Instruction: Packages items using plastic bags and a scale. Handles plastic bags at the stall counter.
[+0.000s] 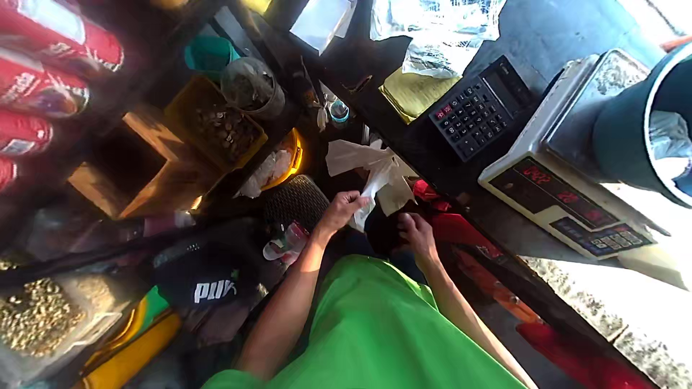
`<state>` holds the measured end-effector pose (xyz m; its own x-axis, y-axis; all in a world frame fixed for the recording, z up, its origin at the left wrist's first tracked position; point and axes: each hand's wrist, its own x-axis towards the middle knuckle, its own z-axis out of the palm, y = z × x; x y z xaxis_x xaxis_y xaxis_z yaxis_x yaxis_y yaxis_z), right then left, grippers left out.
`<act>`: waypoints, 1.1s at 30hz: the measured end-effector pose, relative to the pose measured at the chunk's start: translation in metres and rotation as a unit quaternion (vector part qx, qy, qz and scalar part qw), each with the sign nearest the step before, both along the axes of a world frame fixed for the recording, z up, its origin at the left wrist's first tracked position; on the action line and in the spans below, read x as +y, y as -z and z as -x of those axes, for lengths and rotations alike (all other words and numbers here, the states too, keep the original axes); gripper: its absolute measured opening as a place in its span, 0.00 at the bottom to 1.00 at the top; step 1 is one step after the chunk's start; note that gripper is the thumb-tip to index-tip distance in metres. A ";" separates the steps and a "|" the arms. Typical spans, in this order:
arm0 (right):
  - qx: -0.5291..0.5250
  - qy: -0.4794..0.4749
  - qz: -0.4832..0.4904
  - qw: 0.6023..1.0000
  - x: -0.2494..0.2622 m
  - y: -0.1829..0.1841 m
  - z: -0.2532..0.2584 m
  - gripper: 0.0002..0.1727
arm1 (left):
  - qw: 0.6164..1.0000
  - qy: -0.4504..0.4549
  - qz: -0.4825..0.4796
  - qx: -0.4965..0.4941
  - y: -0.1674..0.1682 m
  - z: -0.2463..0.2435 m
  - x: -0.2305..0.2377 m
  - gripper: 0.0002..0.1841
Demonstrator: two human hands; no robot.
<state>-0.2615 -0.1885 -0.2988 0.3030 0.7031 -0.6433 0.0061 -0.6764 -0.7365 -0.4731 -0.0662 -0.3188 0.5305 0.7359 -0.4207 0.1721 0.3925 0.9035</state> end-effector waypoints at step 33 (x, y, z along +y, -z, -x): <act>-0.177 0.078 -0.315 0.929 -0.031 -0.138 -0.054 0.10 | 0.976 0.040 -0.212 -0.025 -0.143 -0.061 -0.001 0.23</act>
